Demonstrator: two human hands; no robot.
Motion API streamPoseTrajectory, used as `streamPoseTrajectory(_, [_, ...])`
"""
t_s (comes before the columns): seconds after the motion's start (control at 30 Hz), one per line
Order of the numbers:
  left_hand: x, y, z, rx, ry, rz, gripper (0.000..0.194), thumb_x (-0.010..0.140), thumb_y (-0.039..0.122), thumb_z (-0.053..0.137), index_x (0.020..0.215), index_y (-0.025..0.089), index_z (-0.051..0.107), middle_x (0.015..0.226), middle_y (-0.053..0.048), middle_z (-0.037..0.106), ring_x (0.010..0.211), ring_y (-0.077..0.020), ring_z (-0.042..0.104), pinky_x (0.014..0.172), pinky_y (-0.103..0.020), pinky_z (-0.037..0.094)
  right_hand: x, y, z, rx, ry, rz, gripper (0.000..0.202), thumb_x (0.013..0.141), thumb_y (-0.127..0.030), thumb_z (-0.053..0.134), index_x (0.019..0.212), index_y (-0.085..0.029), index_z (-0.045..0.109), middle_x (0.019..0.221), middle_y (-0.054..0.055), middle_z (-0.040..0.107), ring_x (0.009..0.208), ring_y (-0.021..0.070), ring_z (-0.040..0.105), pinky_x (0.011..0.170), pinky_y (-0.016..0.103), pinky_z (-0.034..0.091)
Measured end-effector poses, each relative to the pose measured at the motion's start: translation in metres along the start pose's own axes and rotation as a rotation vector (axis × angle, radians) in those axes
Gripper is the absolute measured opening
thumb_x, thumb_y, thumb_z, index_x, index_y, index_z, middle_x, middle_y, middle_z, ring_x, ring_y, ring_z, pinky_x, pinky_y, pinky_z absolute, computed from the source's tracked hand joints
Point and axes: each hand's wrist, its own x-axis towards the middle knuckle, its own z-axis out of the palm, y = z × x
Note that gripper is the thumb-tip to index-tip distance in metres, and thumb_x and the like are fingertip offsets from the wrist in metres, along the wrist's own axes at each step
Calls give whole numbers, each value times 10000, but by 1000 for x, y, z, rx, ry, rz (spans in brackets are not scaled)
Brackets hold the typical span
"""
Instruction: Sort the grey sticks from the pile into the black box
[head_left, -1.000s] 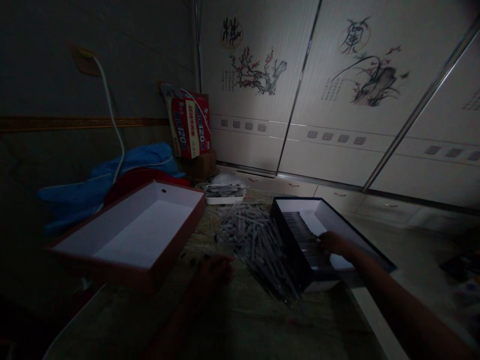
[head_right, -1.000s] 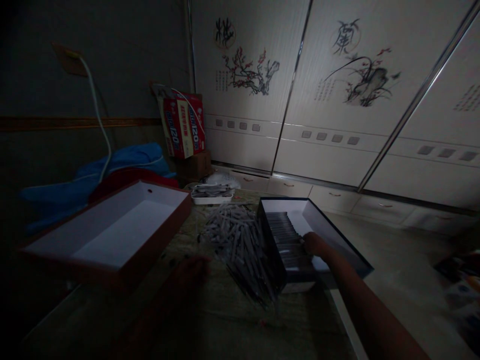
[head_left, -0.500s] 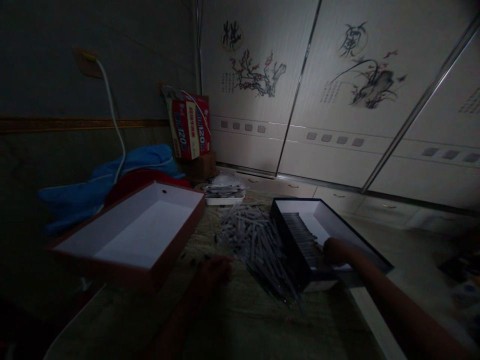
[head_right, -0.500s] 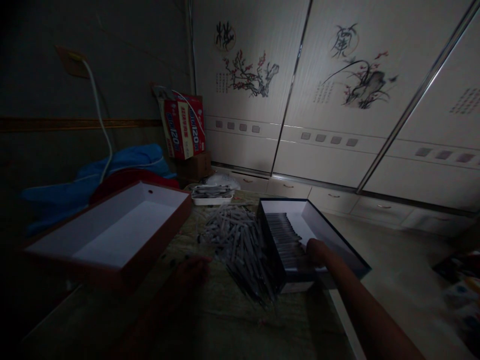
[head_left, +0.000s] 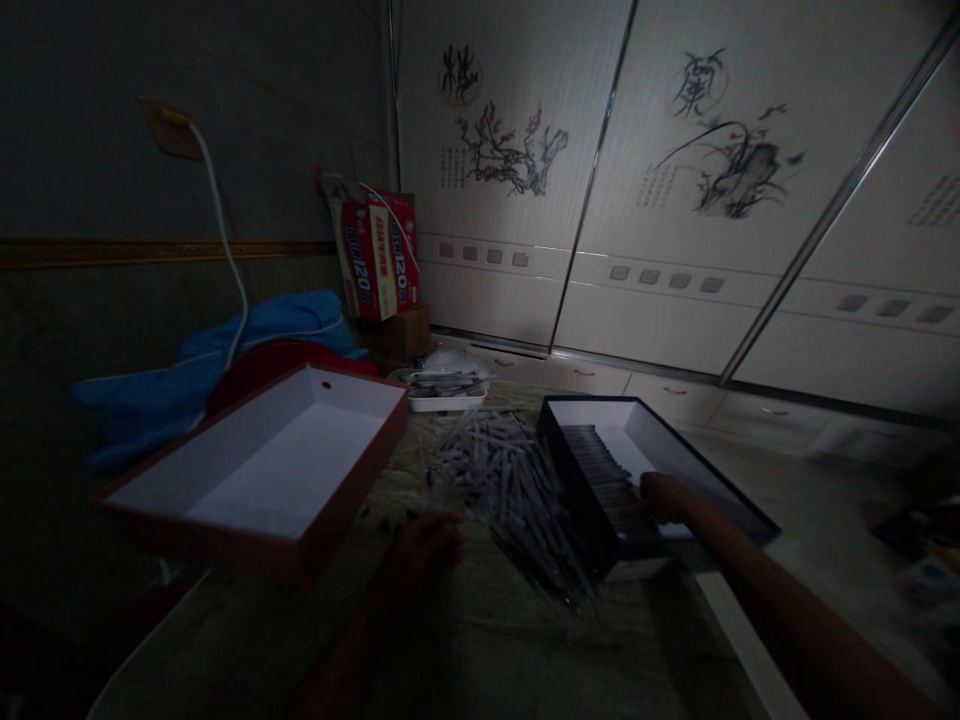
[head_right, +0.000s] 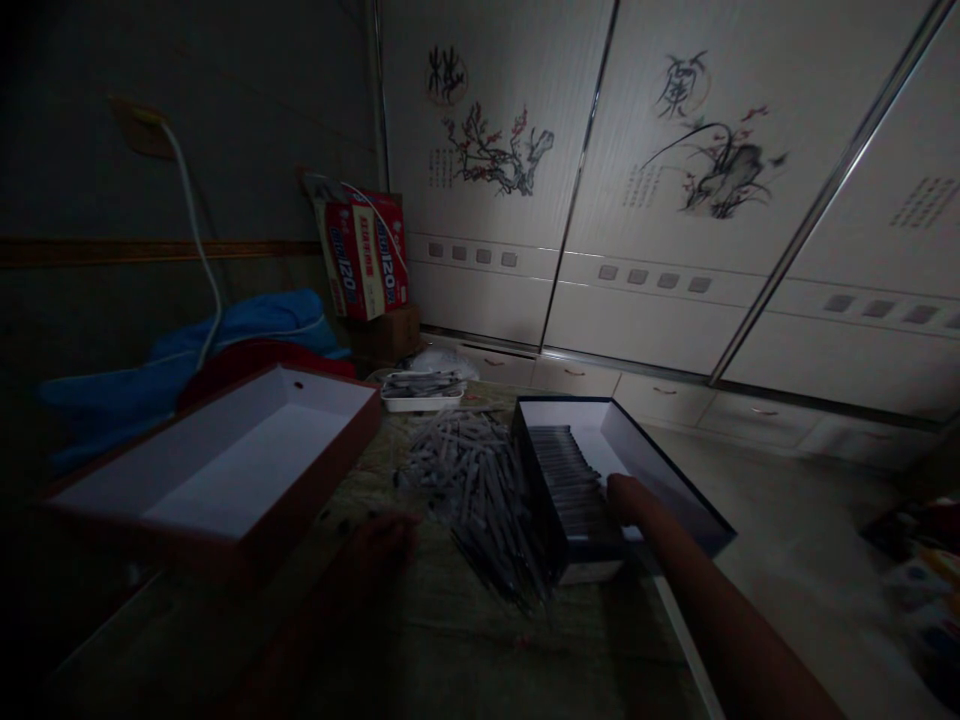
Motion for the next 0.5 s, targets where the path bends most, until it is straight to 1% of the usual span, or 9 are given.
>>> streamPoseTrajectory(0.07, [0,-1,0,-13,-9,-1,333,680,405,658,891,147,656,680,-9,654,585,-113,570,564,-225,431,-4,-4,-10,5,45,28,254,862,-301,537,1058,-140,555,1036,55,596,872,162,597,739,346,496])
streamPoseTrajectory(0.13, [1,-3,-1,-25,-25,3,320,676,398,661,869,143,657,677,-9,654,573,-113,571,549,-224,428,-13,-12,-25,17,157,46,229,867,-261,509,1033,-114,565,991,95,628,876,185,604,732,324,477])
streamPoseTrajectory(0.23, [1,-8,-2,13,-82,60,283,687,376,649,831,132,659,634,-8,649,542,-117,570,532,-232,429,-40,-36,-50,64,366,44,295,891,-262,397,1121,-115,510,988,136,652,865,214,622,704,300,450])
streamPoseTrajectory(0.27, [0,-8,-1,41,-97,81,271,691,365,643,825,130,658,625,-8,649,534,-119,571,530,-236,432,-53,-48,-55,95,437,17,303,895,-303,378,1124,-148,502,978,110,661,832,206,634,685,288,448])
streamPoseTrajectory(0.3, [-1,-8,0,72,-105,96,260,691,352,638,825,130,658,621,-8,650,528,-122,573,529,-240,436,-68,-62,-58,194,571,-57,281,883,-328,393,1073,-171,527,918,81,677,766,195,648,656,273,449])
streamPoseTrajectory(0.33, [-3,-7,2,111,-120,102,252,690,338,633,829,130,657,623,-9,653,526,-127,578,531,-246,442,-84,-77,-57,274,651,-141,264,871,-349,400,1016,-186,547,856,61,684,688,186,652,608,263,449])
streamPoseTrajectory(0.4, [-9,-2,7,221,-155,104,234,696,313,608,834,132,660,617,-11,655,522,-136,586,537,-258,454,-116,-109,-46,366,710,-273,272,865,-371,381,952,-197,571,795,49,683,620,184,647,564,263,448])
streamPoseTrajectory(0.47, [-18,5,11,398,-227,112,203,703,272,579,828,142,673,657,-22,671,567,-152,609,570,-269,468,-142,-138,-25,458,645,-377,274,869,-359,370,905,-197,588,790,58,687,640,188,651,558,257,460])
streamPoseTrajectory(0.5, [-23,9,12,495,-266,126,195,702,245,570,835,154,679,725,-34,687,626,-165,623,607,-277,477,-152,-150,-11,502,592,-406,283,875,-356,358,862,-201,594,771,60,685,619,187,646,533,255,459])
